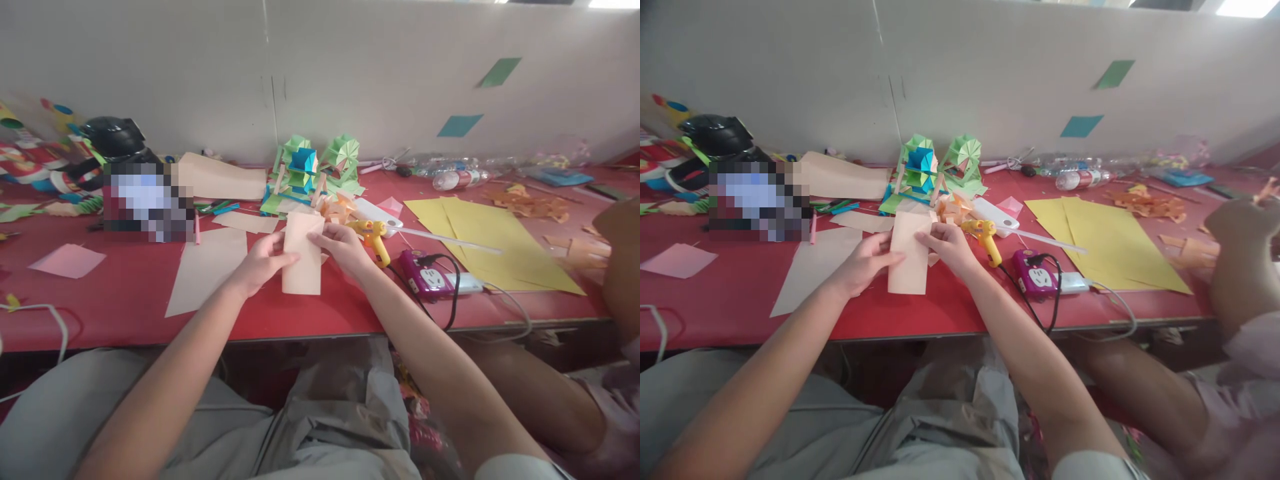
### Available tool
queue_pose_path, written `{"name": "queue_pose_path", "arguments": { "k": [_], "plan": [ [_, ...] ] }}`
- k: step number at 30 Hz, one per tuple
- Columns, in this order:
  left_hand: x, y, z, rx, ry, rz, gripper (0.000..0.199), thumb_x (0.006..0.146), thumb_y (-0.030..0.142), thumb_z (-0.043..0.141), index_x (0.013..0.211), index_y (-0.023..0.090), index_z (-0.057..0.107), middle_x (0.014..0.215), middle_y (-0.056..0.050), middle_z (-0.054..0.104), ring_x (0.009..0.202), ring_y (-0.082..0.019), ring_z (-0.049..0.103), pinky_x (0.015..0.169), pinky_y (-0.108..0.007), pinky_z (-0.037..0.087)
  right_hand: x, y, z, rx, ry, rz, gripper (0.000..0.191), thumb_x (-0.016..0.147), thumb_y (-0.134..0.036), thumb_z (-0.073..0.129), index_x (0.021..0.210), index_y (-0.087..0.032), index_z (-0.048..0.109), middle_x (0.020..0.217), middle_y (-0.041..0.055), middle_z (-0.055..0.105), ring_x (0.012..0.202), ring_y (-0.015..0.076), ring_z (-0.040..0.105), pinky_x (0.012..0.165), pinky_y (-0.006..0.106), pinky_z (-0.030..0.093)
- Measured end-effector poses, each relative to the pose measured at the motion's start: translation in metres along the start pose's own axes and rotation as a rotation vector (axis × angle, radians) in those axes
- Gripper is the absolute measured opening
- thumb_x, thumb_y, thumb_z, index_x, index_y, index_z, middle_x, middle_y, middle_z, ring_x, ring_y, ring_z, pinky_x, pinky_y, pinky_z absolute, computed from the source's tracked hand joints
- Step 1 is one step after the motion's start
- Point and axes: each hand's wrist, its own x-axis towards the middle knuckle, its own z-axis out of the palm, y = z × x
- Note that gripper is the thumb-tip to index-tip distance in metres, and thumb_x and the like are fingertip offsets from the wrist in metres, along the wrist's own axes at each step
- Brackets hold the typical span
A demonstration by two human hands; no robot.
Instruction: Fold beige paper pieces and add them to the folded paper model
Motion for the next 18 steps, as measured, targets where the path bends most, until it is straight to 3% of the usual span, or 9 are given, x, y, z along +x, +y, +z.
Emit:
{"name": "queue_pose_path", "arguments": {
  "k": [3,6,18],
  "plan": [
    [0.0020,-0.0012,0.0036,-0.013,0.087,0.048,0.049,0.072,0.032,0.080,0.116,0.014,0.067,0.117,-0.015,0.072,0.107,-0.032,0.068,0.090,-0.042,0.055,0.0000,0.0013,0.0002,-0.083,-0.049,0.028,0.037,0.068,-0.049,0.082,0.079,-0.017,0.067,0.073,0.0030,0.069,0.062,0.0136,0.063,0.050,0.023,0.048],
    [0.0031,-0.0029,0.0045,0.034,0.188,0.103,0.051,0.068,0.037,0.084,0.111,0.013,0.069,0.112,-0.016,0.073,0.105,-0.033,0.069,0.088,-0.040,0.056,0.0001,0.0002,0.0014,-0.098,-0.061,0.030,0.039,0.067,-0.050,0.082,0.079,-0.017,0.066,0.073,0.0036,0.069,0.062,0.0138,0.063,0.049,0.022,0.047],
    [0.0023,-0.0053,0.0031,0.062,0.138,0.114,0.044,0.069,0.035,0.084,0.106,0.015,0.072,0.109,-0.013,0.075,0.101,-0.032,0.071,0.085,-0.040,0.057,-0.0016,-0.0042,0.0029,-0.085,0.016,-0.079,0.038,0.071,-0.052,0.079,0.067,-0.017,0.066,0.062,-0.0001,0.060,0.056,0.0096,0.053,0.052,0.023,0.043]
  ]
}}
